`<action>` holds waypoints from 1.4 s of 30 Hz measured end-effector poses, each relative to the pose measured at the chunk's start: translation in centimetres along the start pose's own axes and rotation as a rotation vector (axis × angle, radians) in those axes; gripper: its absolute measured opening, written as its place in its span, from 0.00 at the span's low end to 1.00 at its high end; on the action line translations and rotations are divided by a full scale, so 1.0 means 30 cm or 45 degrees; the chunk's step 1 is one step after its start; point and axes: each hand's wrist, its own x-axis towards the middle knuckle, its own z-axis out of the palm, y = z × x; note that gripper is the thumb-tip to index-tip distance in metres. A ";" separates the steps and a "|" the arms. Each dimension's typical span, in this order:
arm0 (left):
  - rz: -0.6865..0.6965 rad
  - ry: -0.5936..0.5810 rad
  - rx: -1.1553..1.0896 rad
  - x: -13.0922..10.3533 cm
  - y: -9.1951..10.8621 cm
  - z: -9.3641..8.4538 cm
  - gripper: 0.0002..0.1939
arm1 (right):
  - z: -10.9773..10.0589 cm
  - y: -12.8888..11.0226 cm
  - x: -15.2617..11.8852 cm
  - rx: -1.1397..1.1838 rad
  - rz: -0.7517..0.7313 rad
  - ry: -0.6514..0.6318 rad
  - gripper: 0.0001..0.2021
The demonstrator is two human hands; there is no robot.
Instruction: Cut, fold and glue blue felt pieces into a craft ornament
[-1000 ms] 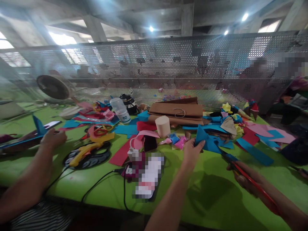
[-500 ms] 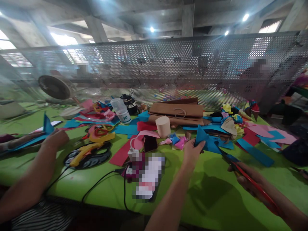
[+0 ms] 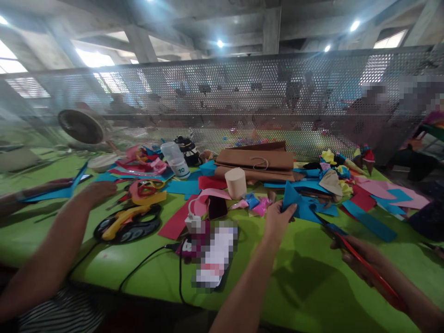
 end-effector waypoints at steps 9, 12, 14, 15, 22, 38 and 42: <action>0.021 -0.044 -0.036 -0.002 0.003 0.005 0.19 | -0.047 -0.040 -0.048 -0.226 -0.070 -0.079 0.28; 0.029 -0.081 -0.043 -0.009 0.005 0.008 0.19 | -0.062 -0.025 -0.046 -0.201 -0.073 -0.134 0.32; 0.024 -0.105 -0.037 -0.014 0.006 0.010 0.20 | -0.065 -0.019 -0.042 -0.165 -0.049 -0.156 0.32; 0.019 -0.123 -0.034 -0.016 0.007 0.011 0.21 | -0.064 -0.020 -0.041 -0.153 -0.031 -0.155 0.31; -0.037 -0.157 -0.089 -0.021 0.010 0.017 0.25 | -0.022 -0.076 -0.046 -0.106 -0.021 -0.076 0.28; -0.103 -0.178 -0.152 -0.024 0.009 0.018 0.25 | -0.009 -0.068 -0.032 -0.206 -0.180 0.033 0.25; -0.110 -0.268 -0.102 -0.025 -0.008 0.019 0.24 | -0.038 -0.040 -0.017 -0.329 -0.121 -0.026 0.34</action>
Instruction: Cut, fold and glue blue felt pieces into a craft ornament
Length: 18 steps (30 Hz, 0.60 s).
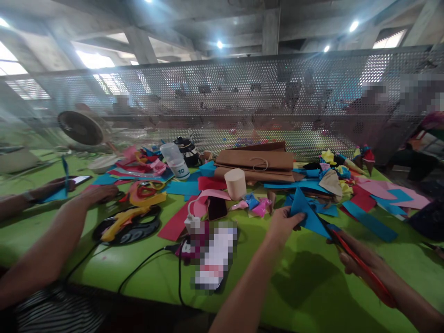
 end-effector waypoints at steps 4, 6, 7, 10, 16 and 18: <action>-0.034 -0.059 -0.041 -0.007 -0.006 0.008 0.24 | 0.006 0.034 0.020 -0.047 0.015 0.040 0.38; -0.046 -0.067 -0.067 -0.012 -0.004 0.013 0.24 | 0.017 0.034 0.021 -0.005 -0.008 0.051 0.36; -0.049 -0.067 -0.078 -0.013 -0.004 0.015 0.24 | 0.024 0.032 0.020 0.027 -0.015 0.068 0.35; -0.067 -0.058 -0.107 -0.016 -0.002 0.020 0.23 | 0.038 0.020 0.016 0.115 -0.028 0.106 0.32; -0.104 -0.050 -0.150 -0.018 -0.002 0.025 0.25 | 0.033 0.018 0.033 0.090 -0.007 0.111 0.27; -0.107 -0.048 -0.155 -0.018 -0.002 0.026 0.25 | 0.028 0.016 0.036 0.055 0.010 0.087 0.28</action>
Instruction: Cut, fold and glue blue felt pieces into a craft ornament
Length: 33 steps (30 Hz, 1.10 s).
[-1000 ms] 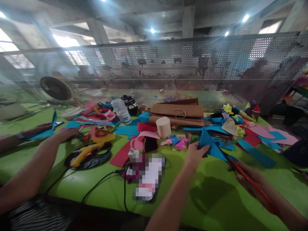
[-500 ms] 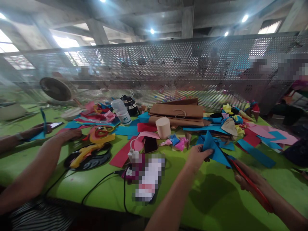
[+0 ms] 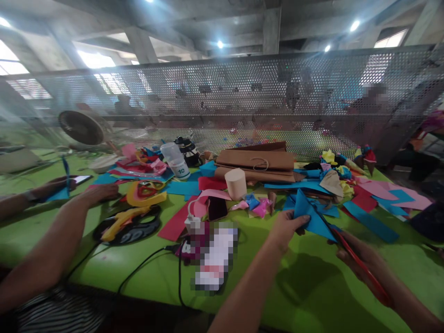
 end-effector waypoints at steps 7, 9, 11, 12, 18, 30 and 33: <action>0.003 -0.012 -0.006 -0.002 0.001 0.001 0.25 | 0.006 -0.043 -0.037 -0.137 -0.024 0.152 0.36; -0.022 -0.042 -0.006 -0.005 0.001 0.005 0.25 | 0.005 -0.050 -0.040 -0.141 -0.025 0.167 0.35; -0.058 -0.084 -0.011 -0.010 0.001 0.010 0.26 | -0.001 -0.051 -0.034 -0.161 -0.041 0.117 0.35; -0.073 -0.098 -0.015 -0.012 0.002 0.013 0.26 | -0.005 -0.051 -0.029 -0.176 -0.048 0.096 0.35; -0.111 -0.100 -0.034 -0.022 0.011 0.019 0.27 | -0.014 -0.041 0.002 -0.241 -0.136 0.035 0.31; -0.106 -0.141 -0.022 -0.020 0.006 0.018 0.28 | 0.006 0.011 0.034 -0.054 -0.173 0.099 0.27; -0.045 -0.157 -0.027 -0.023 0.014 0.022 0.30 | 0.010 0.000 0.032 -0.057 -0.145 0.137 0.26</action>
